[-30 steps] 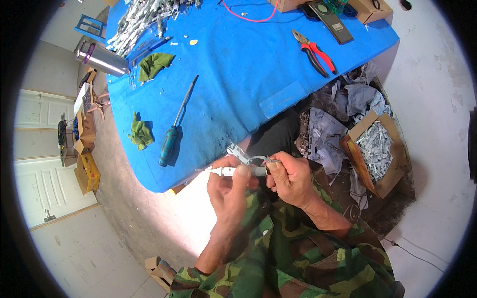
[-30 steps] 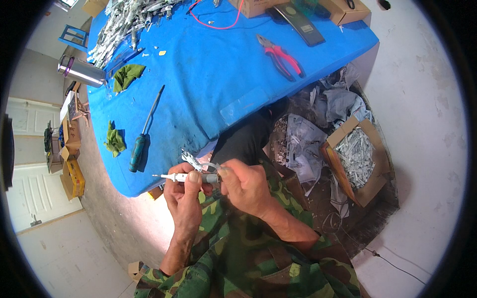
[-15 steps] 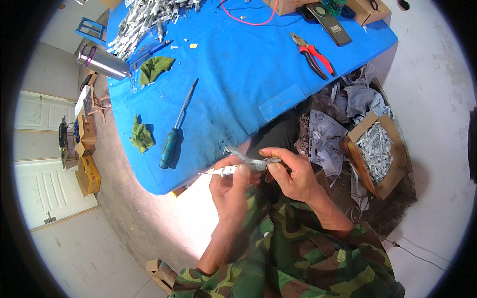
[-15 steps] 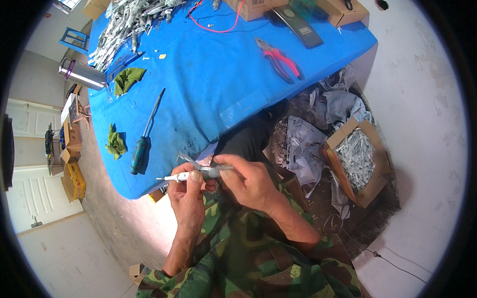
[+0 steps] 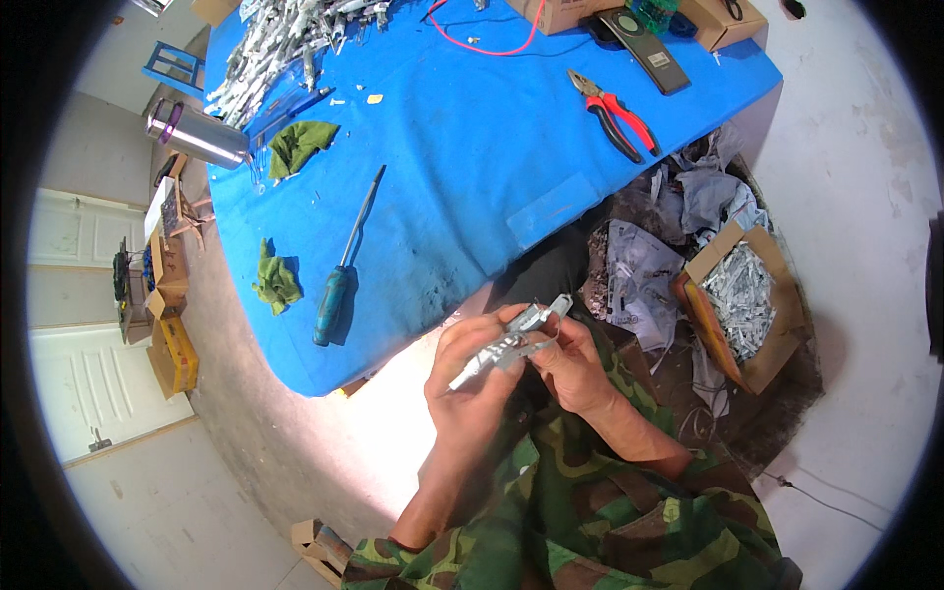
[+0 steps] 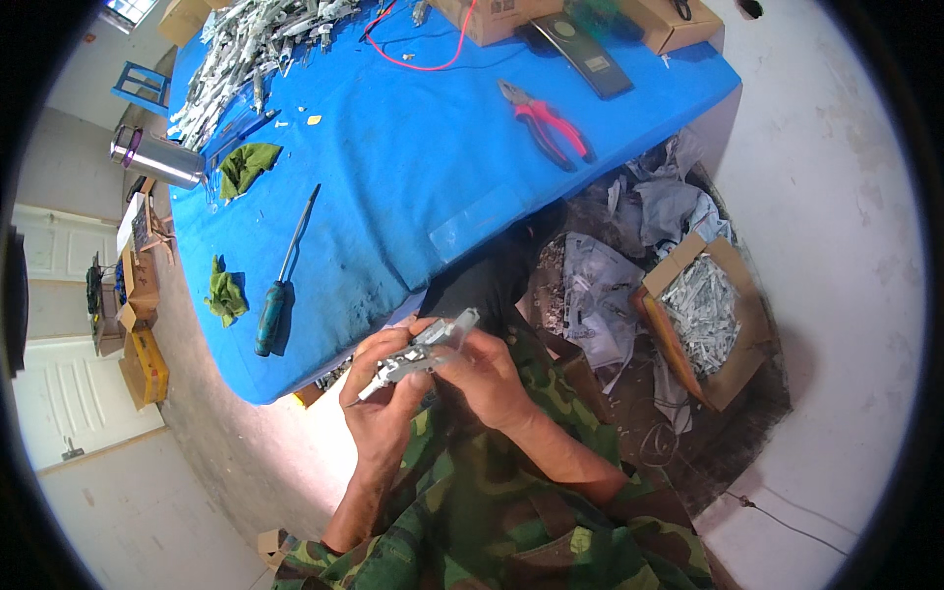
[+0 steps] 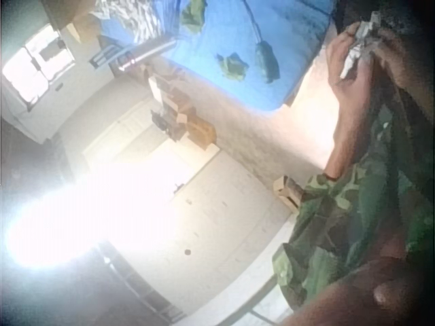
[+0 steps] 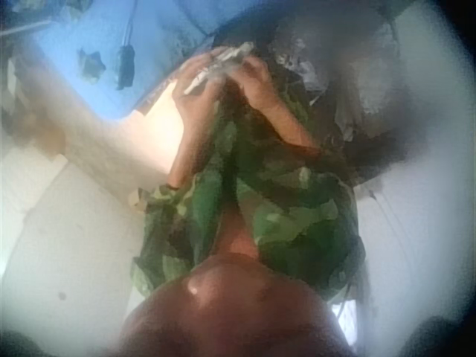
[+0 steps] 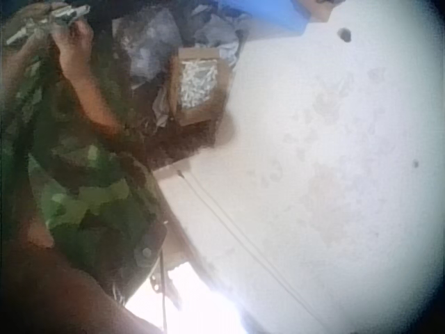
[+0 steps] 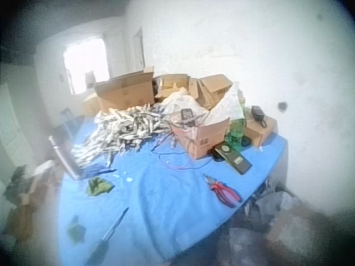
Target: The person wipes a metal part with a cloth, inserts it into a white housing, tightens a screw using a screwdriver, and adjusts the assembly with pliers.
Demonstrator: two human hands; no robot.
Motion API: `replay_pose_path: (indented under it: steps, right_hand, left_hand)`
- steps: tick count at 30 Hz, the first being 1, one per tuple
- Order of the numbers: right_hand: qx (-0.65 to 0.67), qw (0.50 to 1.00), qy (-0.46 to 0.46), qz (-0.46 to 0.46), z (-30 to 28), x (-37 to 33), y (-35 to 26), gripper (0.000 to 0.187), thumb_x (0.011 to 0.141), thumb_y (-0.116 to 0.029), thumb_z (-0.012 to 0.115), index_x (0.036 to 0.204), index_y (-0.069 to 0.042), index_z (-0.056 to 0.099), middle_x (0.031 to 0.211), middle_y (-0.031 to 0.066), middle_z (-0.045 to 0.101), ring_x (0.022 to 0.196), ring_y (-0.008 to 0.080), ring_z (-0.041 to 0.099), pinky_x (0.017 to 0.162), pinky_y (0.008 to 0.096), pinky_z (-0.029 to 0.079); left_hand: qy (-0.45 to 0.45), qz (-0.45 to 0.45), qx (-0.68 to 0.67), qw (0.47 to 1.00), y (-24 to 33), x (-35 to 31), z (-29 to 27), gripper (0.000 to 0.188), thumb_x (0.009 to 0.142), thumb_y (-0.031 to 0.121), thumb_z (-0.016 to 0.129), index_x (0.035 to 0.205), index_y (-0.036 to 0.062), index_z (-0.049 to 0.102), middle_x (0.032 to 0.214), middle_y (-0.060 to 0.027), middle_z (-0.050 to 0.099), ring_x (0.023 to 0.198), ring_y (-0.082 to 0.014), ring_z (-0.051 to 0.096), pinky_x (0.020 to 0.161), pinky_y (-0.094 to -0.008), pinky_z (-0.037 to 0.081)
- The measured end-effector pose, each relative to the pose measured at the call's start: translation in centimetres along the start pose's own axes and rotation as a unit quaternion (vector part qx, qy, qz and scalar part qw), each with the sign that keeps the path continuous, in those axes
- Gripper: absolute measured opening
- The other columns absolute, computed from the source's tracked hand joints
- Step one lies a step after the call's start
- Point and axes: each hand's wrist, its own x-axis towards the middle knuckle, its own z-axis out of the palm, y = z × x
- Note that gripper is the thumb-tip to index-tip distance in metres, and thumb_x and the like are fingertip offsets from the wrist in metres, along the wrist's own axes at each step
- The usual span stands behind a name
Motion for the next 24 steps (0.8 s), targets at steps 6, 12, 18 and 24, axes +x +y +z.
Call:
replay_pose_path:
  steps: [6,12,18,24]
  right_hand:
    - [0.074,0.996,-0.026,0.045,-0.9,0.6,-1.3,0.049,0.104,-0.027,0.069,0.141,0.001,0.054,0.127,0.0164,0.067,0.116,0.0225,0.068,0.101,0.0368,0.055]
    - [0.056,0.997,-0.043,0.029,-2.2,1.3,-0.7,0.064,0.100,-0.043,0.071,0.143,0.001,0.052,0.121,0.0170,0.067,0.112,0.0281,0.069,0.100,0.0430,0.056]
    - [0.146,0.986,-0.052,0.065,-2.2,1.8,0.2,0.064,0.102,-0.044,0.067,0.144,0.002,0.051,0.105,0.0098,0.063,0.096,0.0265,0.066,0.081,0.0401,0.060]
    - [0.168,0.975,0.003,0.146,-2.0,2.1,0.6,0.057,0.102,-0.040,0.068,0.144,-0.003,0.053,0.105,0.0064,0.063,0.087,0.0213,0.064,0.071,0.0374,0.057]
  left_hand:
    - [-0.052,0.054,0.233,0.970,-0.1,-1.2,-2.1,0.054,0.080,0.006,0.084,0.130,0.0007,0.064,0.138,-0.0187,0.059,0.120,-0.0264,0.064,0.092,-0.0354,0.059]
    - [-0.002,0.080,0.287,0.955,0.1,-1.6,-6.6,0.041,0.081,-0.008,0.076,0.121,-0.0014,0.068,0.127,-0.0201,0.068,0.096,-0.0209,0.069,0.071,-0.0283,0.060]
    - [0.125,0.126,0.532,0.828,2.5,2.6,-10.7,0.038,0.085,0.004,0.082,0.120,0.0012,0.070,0.123,-0.0183,0.071,0.110,-0.0318,0.069,0.087,-0.0417,0.057]
    - [0.125,0.084,0.651,0.744,0.2,5.2,-13.6,0.046,0.086,0.020,0.083,0.126,0.0024,0.068,0.128,-0.0169,0.069,0.122,-0.0355,0.062,0.100,-0.0465,0.051]
